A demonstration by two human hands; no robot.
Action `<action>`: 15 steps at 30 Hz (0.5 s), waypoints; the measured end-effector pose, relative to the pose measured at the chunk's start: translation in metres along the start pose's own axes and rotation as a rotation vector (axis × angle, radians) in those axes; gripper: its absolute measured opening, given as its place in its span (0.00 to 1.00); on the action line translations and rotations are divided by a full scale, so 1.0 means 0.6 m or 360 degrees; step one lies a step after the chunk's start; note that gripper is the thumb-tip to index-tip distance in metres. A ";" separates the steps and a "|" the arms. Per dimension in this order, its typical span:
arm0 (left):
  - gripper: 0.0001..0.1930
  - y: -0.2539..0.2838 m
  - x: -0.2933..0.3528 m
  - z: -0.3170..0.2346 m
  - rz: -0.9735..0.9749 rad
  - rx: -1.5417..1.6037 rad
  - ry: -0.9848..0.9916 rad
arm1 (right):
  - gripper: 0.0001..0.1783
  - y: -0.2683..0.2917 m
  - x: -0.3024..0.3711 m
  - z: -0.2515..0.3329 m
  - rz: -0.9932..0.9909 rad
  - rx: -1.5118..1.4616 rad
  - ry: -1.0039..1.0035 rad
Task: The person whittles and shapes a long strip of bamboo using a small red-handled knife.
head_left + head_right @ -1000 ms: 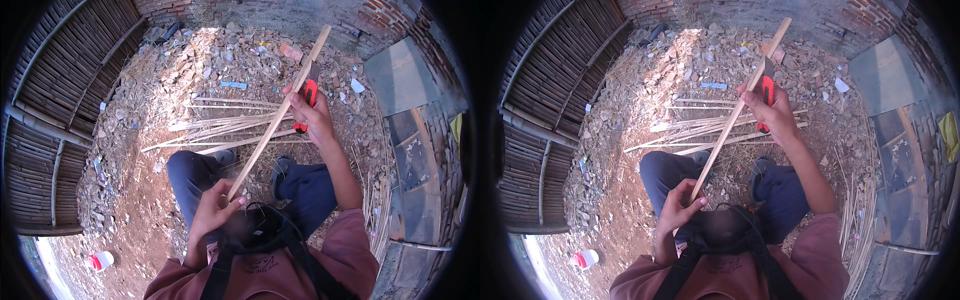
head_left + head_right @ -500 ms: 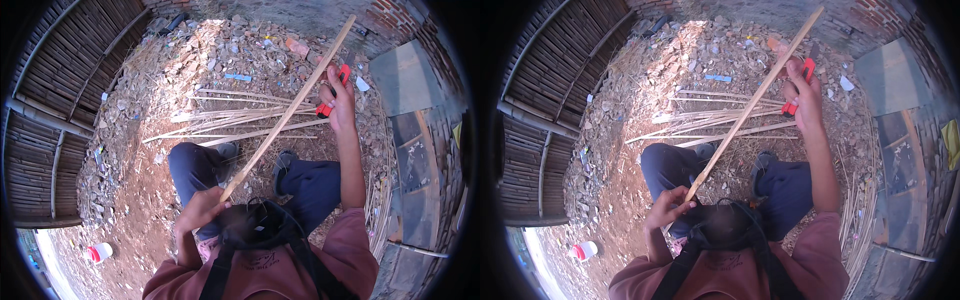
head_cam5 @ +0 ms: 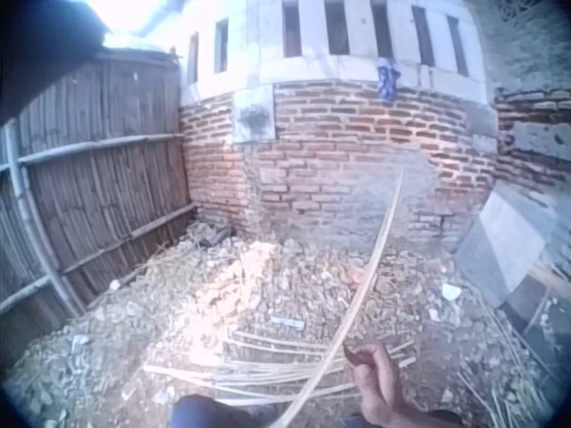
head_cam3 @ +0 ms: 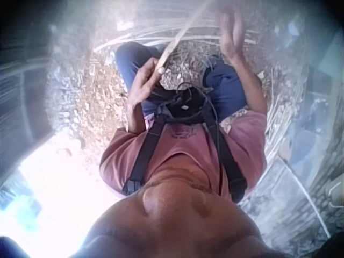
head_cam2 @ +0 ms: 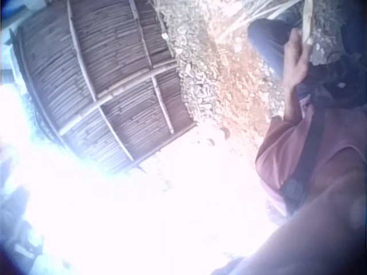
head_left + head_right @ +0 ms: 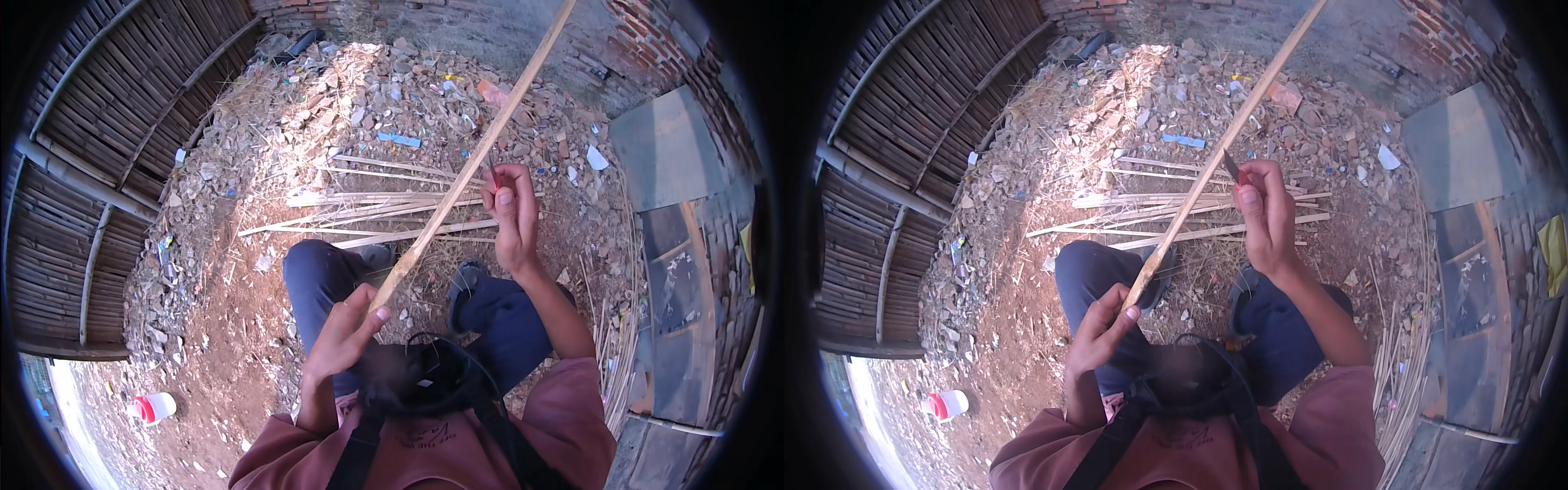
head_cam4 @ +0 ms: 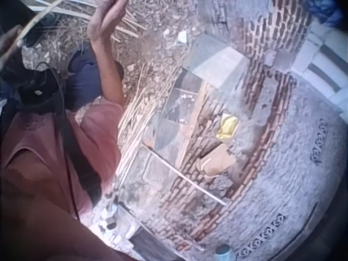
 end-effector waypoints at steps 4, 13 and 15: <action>0.10 -0.013 -0.001 -0.007 0.0074 0.0283 0.0047 | 0.16 -0.020 0.006 0.052 0.0416 0.0336 0.0318; 0.16 -0.023 0.000 -0.027 -0.0070 0.0188 -0.0058 | 0.18 -0.048 0.019 0.073 0.0669 0.0475 0.0577; 0.19 -0.028 0.002 -0.036 -0.0137 0.0092 -0.0069 | 0.17 -0.049 0.018 0.078 0.0679 0.0499 0.0575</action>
Point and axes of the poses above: each hand's wrist, its own x-axis away from the middle knuckle, its own y-axis out of the back of the hand, z = x × y, the point moved 3 cm from there along -x, towards the middle knuckle, and after that the axes turned 7 degrees about y, right-handed, at the moved point
